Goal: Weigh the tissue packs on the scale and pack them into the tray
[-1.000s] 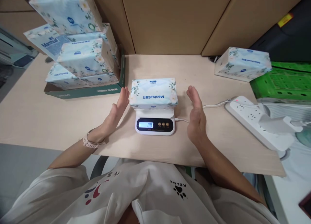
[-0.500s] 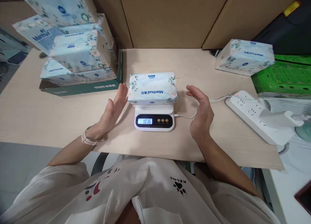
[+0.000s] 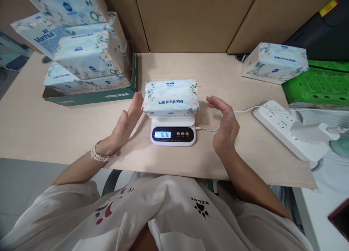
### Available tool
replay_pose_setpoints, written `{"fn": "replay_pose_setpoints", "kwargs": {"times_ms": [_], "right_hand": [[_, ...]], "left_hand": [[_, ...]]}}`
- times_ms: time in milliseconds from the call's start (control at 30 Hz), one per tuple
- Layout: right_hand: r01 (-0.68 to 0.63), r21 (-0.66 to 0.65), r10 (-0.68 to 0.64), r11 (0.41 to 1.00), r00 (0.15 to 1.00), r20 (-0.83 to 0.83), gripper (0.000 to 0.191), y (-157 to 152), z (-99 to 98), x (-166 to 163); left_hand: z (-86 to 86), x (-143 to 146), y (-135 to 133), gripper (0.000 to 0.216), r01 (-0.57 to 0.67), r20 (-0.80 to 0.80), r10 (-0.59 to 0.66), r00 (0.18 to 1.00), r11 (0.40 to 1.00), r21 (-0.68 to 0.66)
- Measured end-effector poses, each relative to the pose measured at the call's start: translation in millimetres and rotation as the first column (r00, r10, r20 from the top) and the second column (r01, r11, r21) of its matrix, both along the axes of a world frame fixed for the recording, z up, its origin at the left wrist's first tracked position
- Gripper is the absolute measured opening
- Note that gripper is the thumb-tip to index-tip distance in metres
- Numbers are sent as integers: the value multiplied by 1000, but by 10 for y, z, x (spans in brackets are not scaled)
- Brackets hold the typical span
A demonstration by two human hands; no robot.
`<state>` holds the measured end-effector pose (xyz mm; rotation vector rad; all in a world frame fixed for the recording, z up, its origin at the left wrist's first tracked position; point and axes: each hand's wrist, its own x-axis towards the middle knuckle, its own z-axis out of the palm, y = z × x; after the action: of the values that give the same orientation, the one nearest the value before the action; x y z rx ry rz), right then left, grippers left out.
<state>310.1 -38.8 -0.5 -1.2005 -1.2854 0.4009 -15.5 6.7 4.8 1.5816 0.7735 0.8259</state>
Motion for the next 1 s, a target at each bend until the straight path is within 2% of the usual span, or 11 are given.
{"fn": "replay_pose_setpoints", "kwargs": {"times_ms": [367, 533, 733, 1000], "right_hand": [[18, -40, -18, 999, 1000, 7, 62, -14, 39, -16], [19, -41, -21, 999, 999, -49, 63, -10, 43, -36], [39, -49, -44, 998, 995, -93, 65, -3, 52, -56], [31, -48, -35, 998, 995, -93, 64, -2, 35, -49]], "left_hand": [[9, -7, -19, 70, 9, -34, -8, 999, 1000, 23], [30, -3, -25, 67, 18, -47, -16, 999, 999, 30], [40, 25, -14, 78, -7, -52, 7, 999, 1000, 4], [33, 21, -14, 77, -7, -50, 8, 999, 1000, 3]]}}
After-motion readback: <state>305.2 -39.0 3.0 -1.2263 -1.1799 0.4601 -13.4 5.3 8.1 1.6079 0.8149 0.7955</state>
